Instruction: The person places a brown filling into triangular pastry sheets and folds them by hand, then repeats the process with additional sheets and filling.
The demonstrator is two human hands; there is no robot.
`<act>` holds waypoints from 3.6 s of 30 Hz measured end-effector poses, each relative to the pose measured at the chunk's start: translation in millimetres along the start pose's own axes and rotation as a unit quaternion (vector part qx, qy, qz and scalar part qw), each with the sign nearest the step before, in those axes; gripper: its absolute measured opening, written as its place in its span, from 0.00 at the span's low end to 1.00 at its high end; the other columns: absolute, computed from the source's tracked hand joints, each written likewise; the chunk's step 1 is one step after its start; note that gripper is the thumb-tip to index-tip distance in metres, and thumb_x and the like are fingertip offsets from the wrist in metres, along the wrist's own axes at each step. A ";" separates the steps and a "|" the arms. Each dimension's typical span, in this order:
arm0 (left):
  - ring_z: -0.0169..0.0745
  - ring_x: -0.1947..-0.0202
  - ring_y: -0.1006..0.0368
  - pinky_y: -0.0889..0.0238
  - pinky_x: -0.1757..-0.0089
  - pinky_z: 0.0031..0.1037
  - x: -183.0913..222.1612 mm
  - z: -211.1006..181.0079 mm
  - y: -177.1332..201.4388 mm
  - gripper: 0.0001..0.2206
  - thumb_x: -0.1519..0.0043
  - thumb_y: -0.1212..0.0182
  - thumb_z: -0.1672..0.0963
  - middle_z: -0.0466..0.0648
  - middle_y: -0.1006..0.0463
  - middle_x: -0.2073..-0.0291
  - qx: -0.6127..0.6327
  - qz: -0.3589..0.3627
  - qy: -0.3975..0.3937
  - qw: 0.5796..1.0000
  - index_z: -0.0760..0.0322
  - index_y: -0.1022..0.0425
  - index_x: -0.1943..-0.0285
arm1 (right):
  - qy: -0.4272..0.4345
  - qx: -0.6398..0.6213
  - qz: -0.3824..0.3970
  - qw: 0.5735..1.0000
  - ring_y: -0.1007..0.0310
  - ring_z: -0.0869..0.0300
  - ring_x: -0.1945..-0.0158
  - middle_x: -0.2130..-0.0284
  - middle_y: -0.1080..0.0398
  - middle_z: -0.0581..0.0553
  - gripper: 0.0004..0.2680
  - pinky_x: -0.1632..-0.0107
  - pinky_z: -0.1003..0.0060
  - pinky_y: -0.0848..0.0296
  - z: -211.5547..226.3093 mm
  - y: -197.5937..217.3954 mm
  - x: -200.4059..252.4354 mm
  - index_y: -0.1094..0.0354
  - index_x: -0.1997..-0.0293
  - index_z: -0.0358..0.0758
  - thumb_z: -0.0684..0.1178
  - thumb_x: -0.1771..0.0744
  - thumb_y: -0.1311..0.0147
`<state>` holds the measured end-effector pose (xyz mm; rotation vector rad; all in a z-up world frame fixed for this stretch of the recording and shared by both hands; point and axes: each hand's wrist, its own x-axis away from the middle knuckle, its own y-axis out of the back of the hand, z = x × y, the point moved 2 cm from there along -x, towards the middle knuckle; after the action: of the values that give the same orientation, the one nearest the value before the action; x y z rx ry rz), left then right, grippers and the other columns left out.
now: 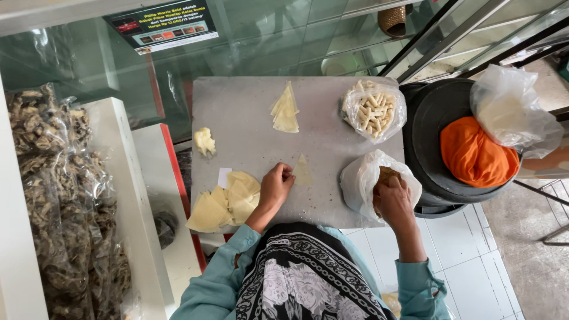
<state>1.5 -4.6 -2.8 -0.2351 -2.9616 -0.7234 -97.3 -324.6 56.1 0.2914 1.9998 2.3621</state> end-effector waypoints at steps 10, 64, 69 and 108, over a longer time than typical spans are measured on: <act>0.51 0.65 0.20 0.28 0.63 0.36 8.3 1.0 1.1 0.09 0.43 0.33 0.60 0.52 0.17 0.66 -0.004 -0.003 -0.022 1.000 0.67 0.25 0.55 | 0.107 0.048 0.007 0.993 0.33 0.45 0.48 0.58 0.30 0.41 0.05 0.41 0.52 0.33 -11.1 -15.0 -10.0 0.24 0.67 0.37 0.42 0.41 0.38; 0.61 0.63 0.22 0.30 0.62 0.40 31.2 -1.7 12.9 0.05 0.36 0.41 0.60 0.56 0.19 0.63 0.014 -0.069 -0.089 0.993 0.66 0.27 0.53 | 0.125 -0.343 -0.111 0.924 0.30 0.46 0.61 0.62 0.31 0.36 0.08 0.56 0.54 0.30 170.0 -37.5 -27.1 0.26 0.56 0.35 0.39 0.37 0.40; 0.59 0.63 0.21 0.29 0.63 0.39 34.2 -1.0 12.1 0.06 0.37 0.39 0.61 0.56 0.19 0.63 0.028 -0.076 -0.114 0.990 0.66 0.27 0.53 | 0.157 -0.253 -0.153 0.942 0.29 0.41 0.56 0.62 0.30 0.36 0.08 0.52 0.51 0.30 149.8 -35.2 -9.6 0.26 0.56 0.35 0.38 0.37 0.41; 0.57 0.59 0.24 0.30 0.59 0.41 31.1 -10.4 7.0 0.10 0.39 0.38 0.62 0.54 0.20 0.61 -0.090 -0.039 -0.215 0.972 0.66 0.28 0.50 | 0.193 -0.324 -0.156 0.913 0.25 0.43 0.54 0.57 0.27 0.37 0.07 0.51 0.55 0.26 172.1 -50.3 -19.2 0.29 0.53 0.35 0.37 0.34 0.42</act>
<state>-27.5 0.7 13.2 -0.3274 -3.3244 -1.0783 -55.1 -151.1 31.1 -0.5127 1.0997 2.8113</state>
